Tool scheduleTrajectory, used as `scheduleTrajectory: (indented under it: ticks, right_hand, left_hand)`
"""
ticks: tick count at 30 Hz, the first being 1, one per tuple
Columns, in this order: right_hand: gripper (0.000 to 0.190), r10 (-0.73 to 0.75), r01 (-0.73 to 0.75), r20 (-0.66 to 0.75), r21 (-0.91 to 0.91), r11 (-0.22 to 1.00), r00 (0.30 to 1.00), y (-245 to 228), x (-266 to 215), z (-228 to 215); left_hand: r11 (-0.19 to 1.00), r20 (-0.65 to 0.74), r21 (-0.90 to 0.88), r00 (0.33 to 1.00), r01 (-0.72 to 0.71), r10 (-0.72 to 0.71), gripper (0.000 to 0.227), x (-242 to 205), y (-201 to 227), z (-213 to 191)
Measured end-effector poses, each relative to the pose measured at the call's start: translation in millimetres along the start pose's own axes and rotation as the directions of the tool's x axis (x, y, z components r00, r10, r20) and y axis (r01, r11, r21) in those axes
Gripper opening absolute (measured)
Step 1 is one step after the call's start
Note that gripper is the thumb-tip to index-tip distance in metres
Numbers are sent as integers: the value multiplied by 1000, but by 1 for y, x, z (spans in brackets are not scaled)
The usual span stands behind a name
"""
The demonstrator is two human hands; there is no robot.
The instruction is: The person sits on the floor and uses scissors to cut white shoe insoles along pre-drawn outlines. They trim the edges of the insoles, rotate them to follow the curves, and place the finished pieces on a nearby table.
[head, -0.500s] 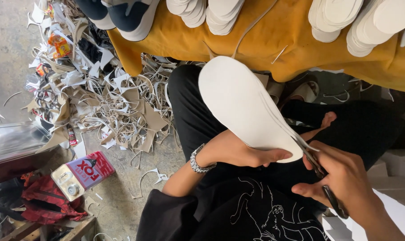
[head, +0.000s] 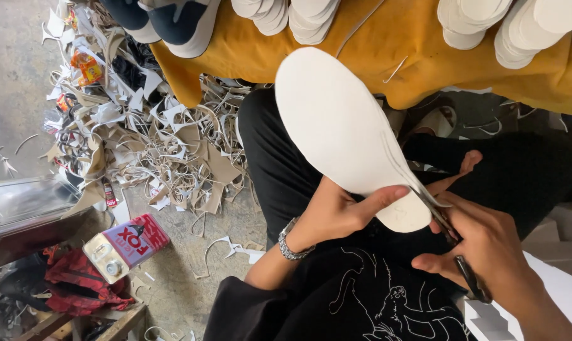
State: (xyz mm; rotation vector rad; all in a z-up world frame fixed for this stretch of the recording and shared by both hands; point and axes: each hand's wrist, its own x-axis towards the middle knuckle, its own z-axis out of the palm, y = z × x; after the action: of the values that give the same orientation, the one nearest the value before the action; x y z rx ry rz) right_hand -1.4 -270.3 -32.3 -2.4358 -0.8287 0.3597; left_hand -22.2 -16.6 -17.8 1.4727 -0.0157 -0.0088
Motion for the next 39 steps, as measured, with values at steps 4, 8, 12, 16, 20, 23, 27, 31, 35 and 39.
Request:
scheduleTrajectory:
  ticks: [4,8,12,16,20,23,27,31,35,39]
  right_hand:
    - [70,60,-61,25,4,998,998,-1,-1,5]
    - [62,21,-21,8,0,1000,1000,-2,5,4]
    - [61,10,-10,25,14,1000,1000,-3,5,6]
    - [64,14,-14,19,31,999,1000,-9,6,9]
    - [57,17,-18,29,37,999,999,-8,7,10]
    - [72,17,-19,38,48,999,999,-12,9,12]
    - [86,63,-63,34,23,998,997,-12,10,18]
    - [82,23,-23,-2,77,997,1000,-14,10,19]
    - [79,45,-43,-15,73,996,999,-15,7,21]
    - [79,46,-44,-41,61,997,998,-17,7,27]
  left_hand:
    - [1000,17,1,1000,19,-19,28,-1,2,-1]
    - [998,16,-7,998,57,-57,24,-1,-1,-2]
    - [998,-6,-4,998,59,-59,27,-2,-1,-1]
    - [998,11,-3,998,69,-69,23,-5,-4,0]
    - [998,18,16,998,62,-62,25,-7,-8,-2]
    - [995,28,14,995,96,-96,26,-4,-3,-5]
    - [994,88,21,990,109,-110,24,-7,-7,0]
    - [993,63,-61,993,102,-98,24,-9,-13,2]
    - [984,-181,-83,974,-155,138,43,-8,-32,6]
    - [989,-329,90,934,-117,141,54,-2,-11,14]
